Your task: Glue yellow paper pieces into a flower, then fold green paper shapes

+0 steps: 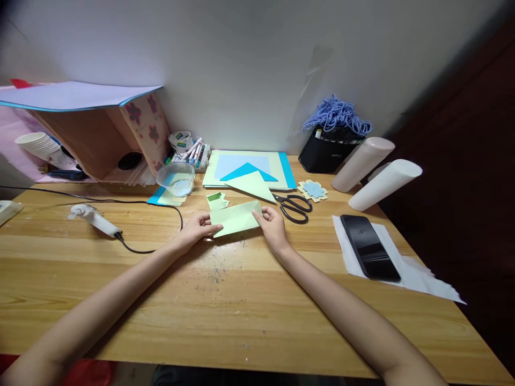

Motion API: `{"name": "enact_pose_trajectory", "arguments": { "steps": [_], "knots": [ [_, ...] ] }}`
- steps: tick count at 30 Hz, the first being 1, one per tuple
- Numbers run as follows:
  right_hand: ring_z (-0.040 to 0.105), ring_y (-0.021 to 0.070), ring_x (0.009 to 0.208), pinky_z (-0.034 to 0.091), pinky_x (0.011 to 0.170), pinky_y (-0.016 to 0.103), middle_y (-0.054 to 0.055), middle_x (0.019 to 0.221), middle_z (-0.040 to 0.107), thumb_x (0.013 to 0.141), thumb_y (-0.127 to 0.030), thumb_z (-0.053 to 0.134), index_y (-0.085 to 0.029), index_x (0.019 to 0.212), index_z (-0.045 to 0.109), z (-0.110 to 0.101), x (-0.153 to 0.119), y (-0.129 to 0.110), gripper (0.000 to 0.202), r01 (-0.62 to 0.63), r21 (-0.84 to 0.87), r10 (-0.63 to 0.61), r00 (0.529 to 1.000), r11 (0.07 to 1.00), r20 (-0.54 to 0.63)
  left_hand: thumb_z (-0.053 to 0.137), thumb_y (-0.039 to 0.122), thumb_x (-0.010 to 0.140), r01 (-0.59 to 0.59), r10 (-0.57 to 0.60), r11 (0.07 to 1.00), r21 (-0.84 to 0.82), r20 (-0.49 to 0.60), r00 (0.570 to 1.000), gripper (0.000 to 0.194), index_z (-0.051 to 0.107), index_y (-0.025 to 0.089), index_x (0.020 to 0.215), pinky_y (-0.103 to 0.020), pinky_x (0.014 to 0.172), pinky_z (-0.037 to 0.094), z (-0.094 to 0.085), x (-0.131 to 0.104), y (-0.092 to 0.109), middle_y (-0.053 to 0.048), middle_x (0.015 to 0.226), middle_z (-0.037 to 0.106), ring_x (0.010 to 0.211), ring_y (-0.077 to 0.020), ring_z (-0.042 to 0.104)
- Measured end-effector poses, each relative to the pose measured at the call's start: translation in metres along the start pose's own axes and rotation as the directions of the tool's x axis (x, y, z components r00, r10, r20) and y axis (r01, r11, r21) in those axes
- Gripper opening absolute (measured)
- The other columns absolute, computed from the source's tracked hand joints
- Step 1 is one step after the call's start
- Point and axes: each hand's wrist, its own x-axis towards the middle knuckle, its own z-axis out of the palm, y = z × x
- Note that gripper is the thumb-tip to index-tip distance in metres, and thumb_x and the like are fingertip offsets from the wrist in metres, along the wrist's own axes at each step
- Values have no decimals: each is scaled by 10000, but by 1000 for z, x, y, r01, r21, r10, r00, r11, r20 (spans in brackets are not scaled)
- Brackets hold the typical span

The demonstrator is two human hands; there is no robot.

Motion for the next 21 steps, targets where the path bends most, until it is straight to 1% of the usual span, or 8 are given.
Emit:
{"name": "enact_pose_trajectory", "arguments": {
  "steps": [2, 3, 6, 8, 10, 13, 15, 21],
  "knots": [
    [565, 142, 595, 455, 560, 243, 13, 650, 601, 679, -392, 645, -172, 747, 553, 0, 0, 0, 248, 10, -8, -10, 1000, 1000, 25, 690, 339, 613, -62, 59, 998, -24, -125, 990, 341, 577, 122, 852, -243, 614, 458, -2, 3, -4, -52, 758, 630, 692, -145, 587],
    [566, 142, 597, 451, 559, 241, 14, 652, 602, 680, -394, 644, -171, 738, 549, 0, 0, 0, 248, 16, -25, -15, 999, 1000, 46, 685, 345, 620, -103, 97, 994, -26, -183, 978, 333, 575, 123, 842, -255, 635, 465, -2, 4, -6, -55, 763, 632, 709, -153, 591],
    [557, 136, 583, 436, 538, 231, 10, 652, 598, 682, -399, 638, -172, 709, 537, 0, -1, 1, 250, 26, -63, -19, 995, 998, 101, 642, 375, 666, -200, 184, 979, -27, -287, 940, 315, 570, 130, 851, -278, 662, 476, -3, 6, -10, -56, 809, 627, 729, -158, 587],
    [550, 132, 573, 431, 532, 229, 4, 640, 591, 686, -400, 633, -175, 687, 526, 1, -1, 2, 249, 23, -69, -15, 992, 997, 122, 616, 387, 691, -235, 217, 972, -23, -308, 926, 312, 568, 135, 867, -273, 657, 470, -4, 6, -12, -54, 842, 618, 752, -161, 579],
    [543, 127, 558, 427, 522, 226, -3, 617, 582, 690, -398, 630, -176, 667, 517, 1, -1, 2, 249, 11, -67, -2, 991, 998, 135, 590, 394, 716, -261, 253, 965, 16, -305, 918, 299, 571, 141, 873, -247, 643, 447, -4, 6, -14, -39, 828, 606, 756, -153, 562],
    [537, 119, 543, 428, 508, 220, -5, 599, 573, 690, -388, 636, -173, 656, 511, 2, -2, 2, 251, -15, -53, 23, 987, 998, 160, 529, 408, 762, -286, 316, 948, 139, -313, 896, 266, 564, 144, 769, -203, 573, 373, -5, 6, -16, 6, 686, 541, 646, -110, 494],
    [543, 119, 546, 436, 509, 220, 0, 609, 579, 688, -388, 639, -170, 664, 517, 3, -3, 1, 251, -24, -41, 31, 984, 999, 176, 493, 420, 781, -288, 345, 934, 209, -333, 877, 292, 533, 146, 689, -199, 532, 321, -4, 6, -16, 26, 617, 474, 582, -93, 427],
    [573, 143, 603, 456, 533, 233, 18, 674, 612, 678, -410, 639, -171, 733, 559, 4, -4, 0, 258, -7, -55, 16, 988, 998, 157, 469, 409, 792, -285, 398, 900, 331, -352, 847, 321, 425, 161, 593, -213, 520, 253, -3, 5, -16, 39, 571, 350, 553, -91, 329]
  ]
}}
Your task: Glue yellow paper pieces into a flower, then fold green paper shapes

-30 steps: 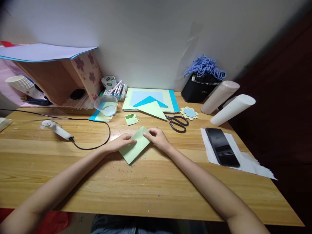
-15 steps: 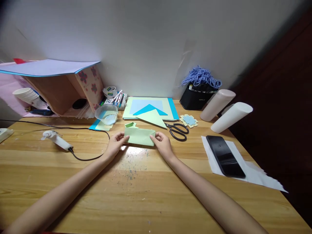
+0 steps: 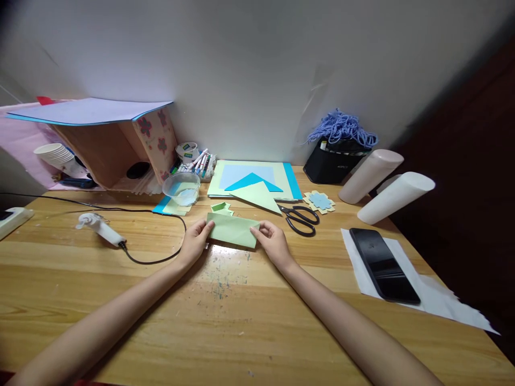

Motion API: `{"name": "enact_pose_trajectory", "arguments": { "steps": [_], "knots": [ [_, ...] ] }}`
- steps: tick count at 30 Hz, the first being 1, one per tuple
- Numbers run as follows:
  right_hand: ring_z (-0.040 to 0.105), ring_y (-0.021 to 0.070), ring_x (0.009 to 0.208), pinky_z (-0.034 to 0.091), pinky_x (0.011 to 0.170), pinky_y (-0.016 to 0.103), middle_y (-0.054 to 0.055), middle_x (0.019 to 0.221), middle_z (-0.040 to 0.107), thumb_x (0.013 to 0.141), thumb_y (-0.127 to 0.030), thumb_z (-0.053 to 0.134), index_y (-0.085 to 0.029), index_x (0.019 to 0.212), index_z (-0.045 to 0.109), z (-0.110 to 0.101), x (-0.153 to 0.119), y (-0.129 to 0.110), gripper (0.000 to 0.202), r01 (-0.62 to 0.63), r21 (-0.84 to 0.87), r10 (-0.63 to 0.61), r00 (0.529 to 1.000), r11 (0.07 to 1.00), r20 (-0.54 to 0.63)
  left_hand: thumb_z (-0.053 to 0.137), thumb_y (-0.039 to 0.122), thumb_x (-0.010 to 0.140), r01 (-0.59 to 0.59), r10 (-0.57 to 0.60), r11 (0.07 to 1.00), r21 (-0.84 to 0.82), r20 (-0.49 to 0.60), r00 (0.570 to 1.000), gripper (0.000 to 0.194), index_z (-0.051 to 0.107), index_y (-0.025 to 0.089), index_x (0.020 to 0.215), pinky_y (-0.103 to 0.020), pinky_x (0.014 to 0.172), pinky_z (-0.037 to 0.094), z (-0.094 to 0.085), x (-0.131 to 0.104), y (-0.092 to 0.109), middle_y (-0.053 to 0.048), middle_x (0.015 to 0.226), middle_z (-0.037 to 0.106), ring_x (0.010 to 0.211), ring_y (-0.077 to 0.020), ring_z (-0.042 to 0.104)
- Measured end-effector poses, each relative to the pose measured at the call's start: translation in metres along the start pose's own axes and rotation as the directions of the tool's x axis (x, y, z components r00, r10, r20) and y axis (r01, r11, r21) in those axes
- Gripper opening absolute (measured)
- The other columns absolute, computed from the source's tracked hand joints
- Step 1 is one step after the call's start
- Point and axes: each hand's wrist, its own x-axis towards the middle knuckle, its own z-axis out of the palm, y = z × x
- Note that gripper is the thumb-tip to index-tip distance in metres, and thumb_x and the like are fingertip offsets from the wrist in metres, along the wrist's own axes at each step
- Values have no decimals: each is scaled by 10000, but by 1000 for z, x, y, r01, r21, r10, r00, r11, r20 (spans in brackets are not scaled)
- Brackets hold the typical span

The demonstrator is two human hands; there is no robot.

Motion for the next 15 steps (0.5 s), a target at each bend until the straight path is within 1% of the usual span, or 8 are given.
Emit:
{"name": "enact_pose_trajectory", "arguments": {
  "steps": [2, 8, 12, 15],
  "knots": [
    [579, 145, 617, 459, 544, 235, 22, 690, 616, 679, -407, 640, -169, 736, 561, 0, -1, 0, 257, 13, -3, -13, 1000, 1000, -10, 460, 398, 800, -23, 23, 999, 33, -5, 1000, 316, 422, 161, 595, -218, 528, 252, 0, -1, 1, 36, 574, 342, 561, -95, 325],
    [592, 154, 645, 487, 571, 260, 35, 730, 628, 640, -405, 673, -167, 772, 595, 0, -1, 1, 284, 45, 12, -44, 997, 999, -55, 454, 388, 804, -56, 56, 997, 52, -9, 998, 280, 493, 162, 643, -219, 562, 292, -1, -4, 8, 18, 617, 417, 602, -113, 369],
    [581, 149, 636, 502, 566, 265, 23, 713, 616, 625, -399, 686, -173, 737, 596, 0, 0, 2, 268, 66, 1, -65, 994, 998, -91, 461, 414, 800, -29, 29, 1000, -1, 5, 1000, 293, 495, 166, 647, -212, 548, 307, -1, -5, 10, 23, 608, 424, 586, -107, 383],
    [563, 141, 592, 492, 531, 261, 11, 655, 591, 624, -397, 687, -171, 690, 575, 0, -1, 1, 260, 54, -5, -54, 996, 999, -75, 496, 437, 773, 5, -5, 999, -44, 4, 1000, 305, 508, 164, 637, -205, 538, 326, 0, -6, 11, 25, 595, 446, 581, -104, 409]
  ]
}}
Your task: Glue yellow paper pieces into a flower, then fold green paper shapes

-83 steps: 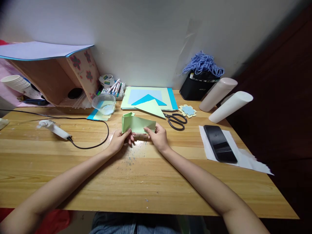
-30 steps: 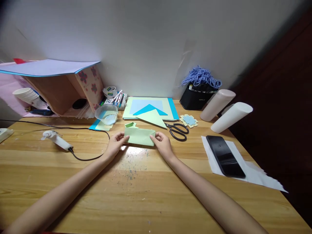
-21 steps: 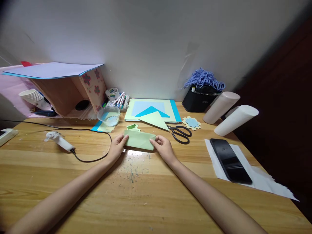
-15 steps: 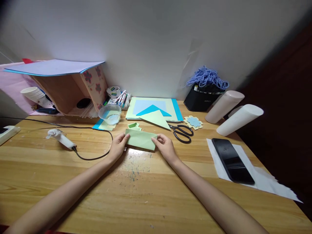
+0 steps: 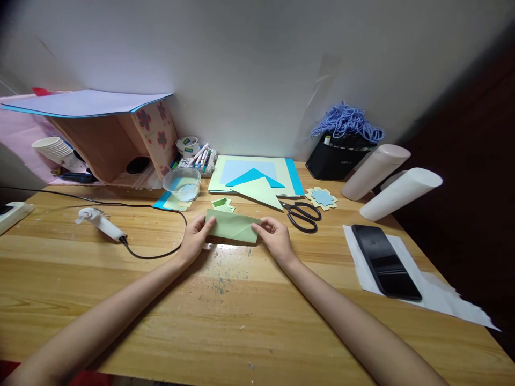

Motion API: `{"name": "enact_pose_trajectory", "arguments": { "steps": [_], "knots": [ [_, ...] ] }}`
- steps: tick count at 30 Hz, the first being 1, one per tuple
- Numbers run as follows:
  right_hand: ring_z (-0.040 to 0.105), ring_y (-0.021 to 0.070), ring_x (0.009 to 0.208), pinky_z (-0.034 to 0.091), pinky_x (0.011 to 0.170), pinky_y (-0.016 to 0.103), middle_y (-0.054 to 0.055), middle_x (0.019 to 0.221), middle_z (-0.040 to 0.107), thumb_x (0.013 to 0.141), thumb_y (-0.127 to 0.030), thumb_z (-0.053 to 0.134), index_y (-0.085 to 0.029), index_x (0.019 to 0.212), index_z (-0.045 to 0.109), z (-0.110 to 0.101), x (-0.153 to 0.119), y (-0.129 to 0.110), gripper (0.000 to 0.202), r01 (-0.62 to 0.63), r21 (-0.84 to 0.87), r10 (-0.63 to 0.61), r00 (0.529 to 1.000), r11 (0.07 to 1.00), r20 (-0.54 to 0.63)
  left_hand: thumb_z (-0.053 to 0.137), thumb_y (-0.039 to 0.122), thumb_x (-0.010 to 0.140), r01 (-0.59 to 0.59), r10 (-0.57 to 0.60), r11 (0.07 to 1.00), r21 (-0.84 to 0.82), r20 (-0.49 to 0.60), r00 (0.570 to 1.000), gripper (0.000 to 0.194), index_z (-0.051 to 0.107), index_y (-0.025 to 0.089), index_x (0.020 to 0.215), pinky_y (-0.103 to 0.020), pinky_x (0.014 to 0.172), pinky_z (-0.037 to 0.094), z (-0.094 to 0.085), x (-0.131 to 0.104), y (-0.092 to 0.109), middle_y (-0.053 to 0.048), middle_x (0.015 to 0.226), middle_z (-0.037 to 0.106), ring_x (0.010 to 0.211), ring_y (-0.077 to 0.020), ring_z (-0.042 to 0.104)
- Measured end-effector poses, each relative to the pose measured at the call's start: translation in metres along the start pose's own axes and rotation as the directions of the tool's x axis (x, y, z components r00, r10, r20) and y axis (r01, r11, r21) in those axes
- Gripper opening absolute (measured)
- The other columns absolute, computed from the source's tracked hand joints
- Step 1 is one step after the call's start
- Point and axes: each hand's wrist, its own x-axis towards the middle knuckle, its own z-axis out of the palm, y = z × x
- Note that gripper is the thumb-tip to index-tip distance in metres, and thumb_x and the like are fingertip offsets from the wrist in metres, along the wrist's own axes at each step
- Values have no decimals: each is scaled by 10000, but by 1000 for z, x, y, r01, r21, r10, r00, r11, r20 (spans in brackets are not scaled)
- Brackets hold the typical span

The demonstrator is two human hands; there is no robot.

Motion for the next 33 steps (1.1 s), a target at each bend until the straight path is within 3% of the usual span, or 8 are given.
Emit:
{"name": "enact_pose_trajectory", "arguments": {
  "steps": [6, 9, 11, 14, 21, 33],
  "knots": [
    [575, 155, 648, 480, 598, 287, 21, 724, 621, 645, -306, 675, -184, 737, 604, -1, 0, 1, 169, 32, -60, -31, 999, 998, 7, 539, 365, 750, -41, 41, 999, 14, -22, 999, 221, 628, 163, 752, -251, 656, 431, 0, -3, 8, -13, 729, 600, 736, -163, 544],
    [580, 190, 792, 462, 680, 314, 39, 812, 647, 656, -201, 634, -200, 739, 636, -3, -1, 1, 83, 179, -174, -183, 983, 968, -11, 529, 238, 745, -168, 168, 986, -1, -14, 986, 159, 662, 185, 814, -311, 839, 421, -2, -3, 11, -42, 932, 632, 922, -192, 555],
    [566, 199, 860, 441, 725, 325, 36, 821, 654, 649, -106, 569, -212, 709, 646, -4, -2, 0, 144, 285, -234, -298, 954, 930, -19, 503, 129, 708, -229, 230, 973, -27, 16, 973, 206, 675, 202, 795, -355, 917, 385, -3, -1, 9, -49, 1030, 612, 1015, -200, 529],
    [568, 194, 858, 428, 708, 317, 28, 820, 658, 619, -32, 480, -219, 696, 643, -4, -3, -3, 260, 347, -250, -369, 928, 904, -46, 448, 31, 619, -215, 220, 972, -97, 44, 974, 305, 677, 209, 713, -409, 934, 382, -5, 3, 1, -48, 1094, 579, 1090, -215, 490],
    [568, 200, 919, 442, 673, 296, 38, 931, 635, 614, -37, 454, -222, 671, 633, -2, -6, -7, 264, 369, -228, -392, 918, 901, -63, 428, 0, 557, -221, 223, 966, -134, 3, 975, 345, 688, 208, 652, -411, 1027, 304, -4, 7, -3, -28, 1204, 504, 1182, -210, 409],
    [566, 193, 933, 458, 730, 309, 42, 929, 620, 606, -34, 437, -211, 690, 626, -3, -5, -6, 273, 344, -210, -369, 925, 915, -95, 420, -3, 568, -247, 247, 968, -44, -1, 969, 336, 673, 202, 650, -408, 929, 402, -3, 2, 3, -43, 1162, 545, 1131, -226, 464]
  ]
}}
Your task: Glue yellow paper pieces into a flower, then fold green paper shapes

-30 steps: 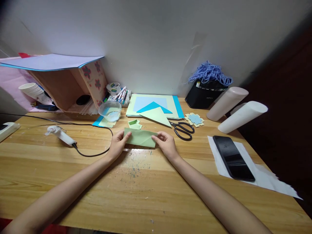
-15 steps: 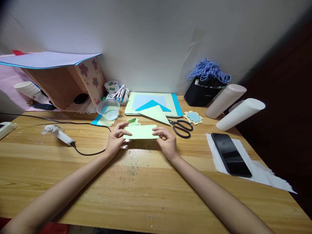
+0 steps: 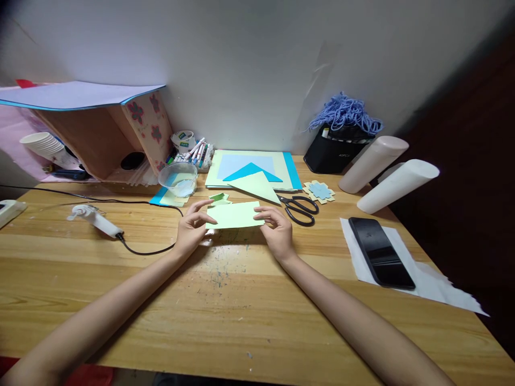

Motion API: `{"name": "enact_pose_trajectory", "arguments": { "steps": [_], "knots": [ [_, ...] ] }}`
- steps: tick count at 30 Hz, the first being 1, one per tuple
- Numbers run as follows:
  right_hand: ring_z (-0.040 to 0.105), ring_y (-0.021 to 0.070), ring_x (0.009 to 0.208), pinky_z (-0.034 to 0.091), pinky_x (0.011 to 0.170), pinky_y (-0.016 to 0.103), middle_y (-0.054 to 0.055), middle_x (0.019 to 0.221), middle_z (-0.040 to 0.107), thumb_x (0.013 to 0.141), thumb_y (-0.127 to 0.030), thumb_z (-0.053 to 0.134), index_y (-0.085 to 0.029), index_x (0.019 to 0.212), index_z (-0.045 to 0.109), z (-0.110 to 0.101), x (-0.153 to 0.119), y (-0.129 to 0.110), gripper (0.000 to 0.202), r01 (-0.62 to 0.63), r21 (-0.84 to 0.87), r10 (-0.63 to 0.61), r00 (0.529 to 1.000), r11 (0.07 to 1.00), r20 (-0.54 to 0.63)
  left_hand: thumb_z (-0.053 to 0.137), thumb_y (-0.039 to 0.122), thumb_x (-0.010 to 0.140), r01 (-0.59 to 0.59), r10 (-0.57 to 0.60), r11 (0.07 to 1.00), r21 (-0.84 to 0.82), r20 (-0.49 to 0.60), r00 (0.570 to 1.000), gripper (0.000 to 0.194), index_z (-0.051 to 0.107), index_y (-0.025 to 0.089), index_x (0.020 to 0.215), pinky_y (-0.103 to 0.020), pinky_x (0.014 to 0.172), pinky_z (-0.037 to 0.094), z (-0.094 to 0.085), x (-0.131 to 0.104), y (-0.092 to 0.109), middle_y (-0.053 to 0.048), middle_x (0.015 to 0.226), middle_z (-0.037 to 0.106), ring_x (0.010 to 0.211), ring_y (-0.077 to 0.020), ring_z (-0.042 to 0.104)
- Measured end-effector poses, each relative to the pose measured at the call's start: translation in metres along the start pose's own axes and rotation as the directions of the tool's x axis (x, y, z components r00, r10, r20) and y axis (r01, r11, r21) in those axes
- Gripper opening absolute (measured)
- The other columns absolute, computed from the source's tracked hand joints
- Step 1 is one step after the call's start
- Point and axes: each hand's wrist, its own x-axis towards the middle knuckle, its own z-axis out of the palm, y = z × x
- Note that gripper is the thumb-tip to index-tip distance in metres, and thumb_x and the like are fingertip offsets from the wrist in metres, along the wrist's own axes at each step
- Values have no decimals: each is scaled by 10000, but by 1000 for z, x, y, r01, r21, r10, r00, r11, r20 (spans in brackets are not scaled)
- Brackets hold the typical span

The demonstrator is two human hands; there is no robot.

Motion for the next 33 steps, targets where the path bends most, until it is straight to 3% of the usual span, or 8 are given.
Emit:
{"name": "enact_pose_trajectory", "arguments": {
  "steps": [7, 16, 24, 33],
  "knots": [
    [566, 212, 928, 440, 654, 287, 56, 893, 623, 581, -42, 418, -191, 694, 600, -2, 2, 4, 261, -66, 23, 67, 997, 998, -45, 525, 66, 671, -79, 76, 986, 147, 27, 997, 275, 697, 260, 761, -443, 1039, 230, 2, -3, 6, -21, 1059, 636, 1043, -186, 545],
    [563, 207, 933, 459, 713, 313, 57, 895, 618, 593, -49, 431, -189, 707, 592, 0, 4, 8, 242, -66, 71, 70, 996, 995, -54, 577, 153, 732, -228, 199, 946, 232, 139, 970, 214, 683, 307, 835, -431, 1025, 223, -2, -10, 5, -13, 974, 674, 959, -177, 595],
    [573, 189, 921, 454, 770, 315, 50, 906, 621, 642, -63, 477, -192, 746, 615, 0, 4, 12, 216, -60, 85, 63, 997, 995, -34, 542, 191, 765, -203, 166, 939, 279, 149, 975, 184, 677, 285, 847, -421, 988, 285, -3, -11, 6, -23, 979, 672, 946, -178, 601],
    [573, 175, 808, 448, 685, 290, 50, 857, 638, 702, -215, 577, -184, 776, 630, 0, 4, 10, 97, -93, -11, 92, 995, 996, -41, 569, 163, 753, -263, 262, 932, 248, 41, 964, 188, 680, 249, 879, -373, 918, 420, 2, -10, -2, -8, 875, 698, 823, -154, 641]
  ]
}}
